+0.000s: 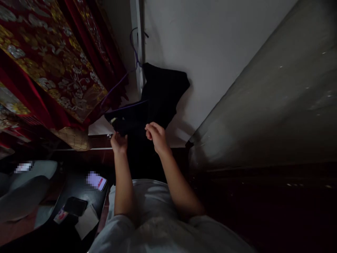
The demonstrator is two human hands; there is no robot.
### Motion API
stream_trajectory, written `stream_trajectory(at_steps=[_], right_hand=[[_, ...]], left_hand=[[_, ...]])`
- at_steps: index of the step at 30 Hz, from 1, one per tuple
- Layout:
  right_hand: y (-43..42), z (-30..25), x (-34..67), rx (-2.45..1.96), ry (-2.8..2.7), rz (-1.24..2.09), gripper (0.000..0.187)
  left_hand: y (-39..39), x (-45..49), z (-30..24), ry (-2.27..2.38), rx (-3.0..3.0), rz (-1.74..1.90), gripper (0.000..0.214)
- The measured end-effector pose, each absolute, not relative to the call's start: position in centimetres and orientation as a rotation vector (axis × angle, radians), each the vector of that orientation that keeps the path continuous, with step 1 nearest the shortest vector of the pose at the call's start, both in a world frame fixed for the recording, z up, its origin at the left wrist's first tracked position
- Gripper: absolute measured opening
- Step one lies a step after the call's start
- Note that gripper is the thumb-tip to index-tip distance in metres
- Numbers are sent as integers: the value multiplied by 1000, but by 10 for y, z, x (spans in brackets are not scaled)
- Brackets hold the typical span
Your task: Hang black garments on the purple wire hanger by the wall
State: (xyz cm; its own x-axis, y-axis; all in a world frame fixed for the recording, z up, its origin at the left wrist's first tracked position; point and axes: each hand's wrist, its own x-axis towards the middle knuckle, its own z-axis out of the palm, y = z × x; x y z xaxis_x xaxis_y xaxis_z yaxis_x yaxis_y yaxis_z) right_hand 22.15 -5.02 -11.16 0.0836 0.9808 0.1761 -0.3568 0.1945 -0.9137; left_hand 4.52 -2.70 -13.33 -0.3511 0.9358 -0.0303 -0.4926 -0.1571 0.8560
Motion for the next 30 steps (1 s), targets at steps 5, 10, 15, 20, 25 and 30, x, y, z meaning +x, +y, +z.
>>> stream_trajectory(at_steps=[5, 10, 15, 20, 25, 30], right_hand=[[-46, -141, 267, -983, -962, 1052, 33], [-47, -141, 277, -996, -1183, 881, 33], [-59, -140, 253, -898, -1412, 1034, 36], [-53, -111, 261, -952, -1427, 917, 20], [-11, -45, 288, -866, -1646, 619, 15], [66, -26, 287, -959, -1561, 367, 17]], left_hand=[[-31, 79, -134, 890, 545, 1699, 9], [-43, 101, -112, 787, 709, 1697, 19], [-72, 138, -93, 875, 1208, 1707, 22], [-67, 133, -82, 946, 1671, 1750, 40], [-37, 91, -98, 1005, 1958, 924, 72], [-27, 41, -92, 1233, 2125, 275, 60]])
